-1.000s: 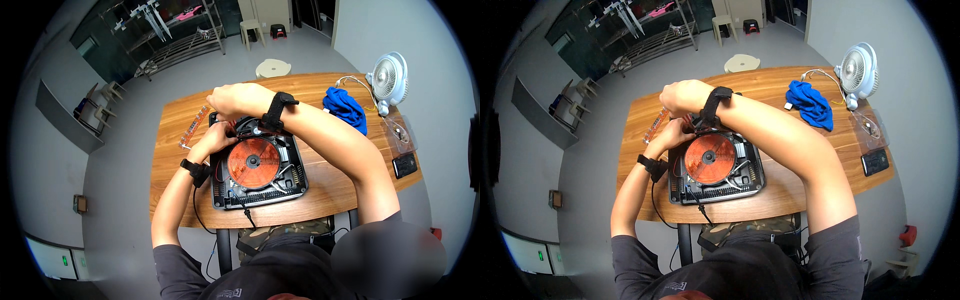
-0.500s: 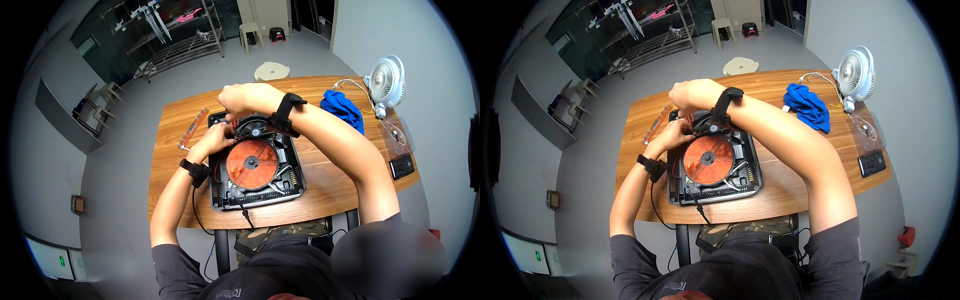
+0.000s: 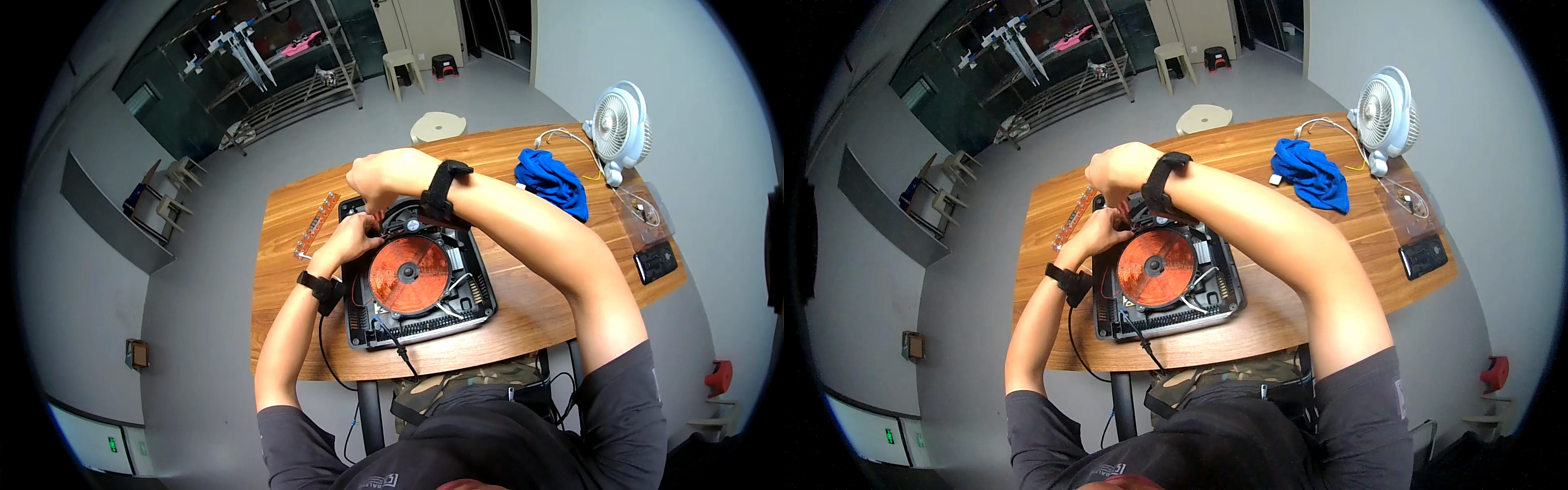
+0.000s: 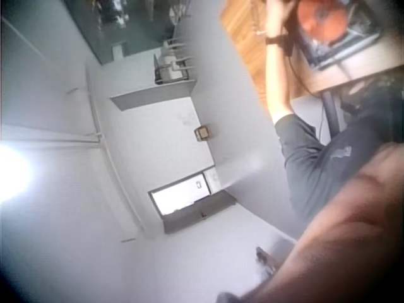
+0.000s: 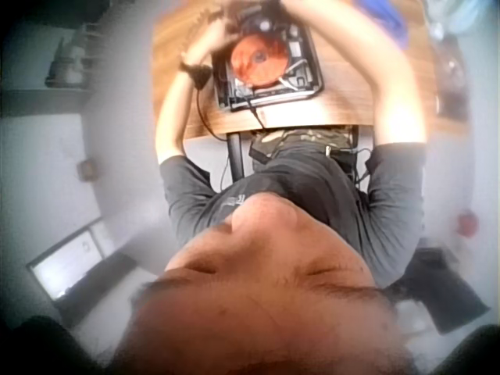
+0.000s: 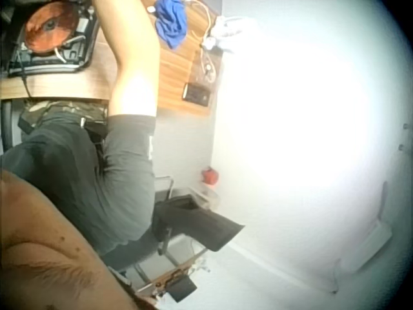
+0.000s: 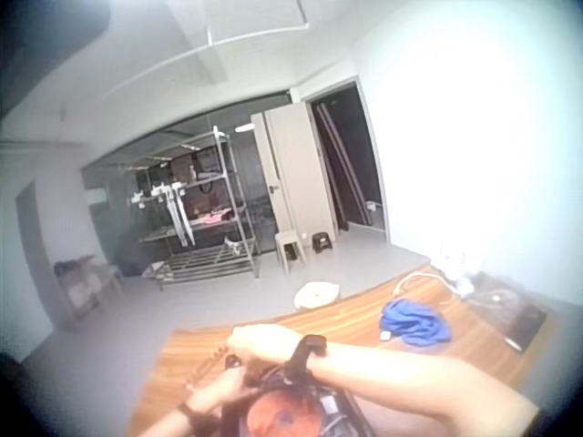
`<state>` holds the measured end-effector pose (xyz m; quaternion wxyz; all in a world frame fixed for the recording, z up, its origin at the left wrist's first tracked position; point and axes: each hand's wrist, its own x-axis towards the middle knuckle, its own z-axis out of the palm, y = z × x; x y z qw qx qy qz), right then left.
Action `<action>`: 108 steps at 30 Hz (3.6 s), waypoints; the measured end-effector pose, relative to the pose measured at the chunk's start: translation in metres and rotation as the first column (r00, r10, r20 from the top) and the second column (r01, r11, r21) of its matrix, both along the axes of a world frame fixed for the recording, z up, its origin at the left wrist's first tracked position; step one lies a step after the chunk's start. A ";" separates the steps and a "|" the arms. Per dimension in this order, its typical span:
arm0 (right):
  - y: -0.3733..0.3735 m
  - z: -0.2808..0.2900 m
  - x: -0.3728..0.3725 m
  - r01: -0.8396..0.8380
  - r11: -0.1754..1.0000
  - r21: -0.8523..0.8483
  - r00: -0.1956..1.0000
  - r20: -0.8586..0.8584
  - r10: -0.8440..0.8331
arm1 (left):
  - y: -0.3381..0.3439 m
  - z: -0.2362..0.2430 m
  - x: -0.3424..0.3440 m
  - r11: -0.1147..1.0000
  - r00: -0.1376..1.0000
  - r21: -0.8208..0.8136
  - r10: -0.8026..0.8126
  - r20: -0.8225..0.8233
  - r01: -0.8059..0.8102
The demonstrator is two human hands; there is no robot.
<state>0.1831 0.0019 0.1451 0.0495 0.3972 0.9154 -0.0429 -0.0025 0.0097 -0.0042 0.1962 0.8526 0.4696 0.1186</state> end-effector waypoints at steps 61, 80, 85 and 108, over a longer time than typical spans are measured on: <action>-0.023 -0.092 0.222 0.494 0.851 0.178 0.840 -0.350 -0.414 | -0.038 0.015 -0.025 0.999 0.996 -0.029 0.023 -0.090 -0.025; -0.041 -0.145 0.244 0.510 0.839 0.189 0.842 -0.310 -0.442 | -0.022 0.045 -0.096 0.977 0.977 0.001 0.215 -0.006 -0.215; -0.051 -0.166 0.239 0.529 0.835 0.151 0.844 -0.192 -0.501 | -0.002 0.028 -0.138 0.921 0.900 0.044 0.387 -0.203 -0.386; -0.061 -0.155 0.246 0.519 0.853 0.049 0.855 -0.028 -0.518 | 0.036 -0.019 -0.144 0.795 0.711 0.033 0.560 -0.425 -0.606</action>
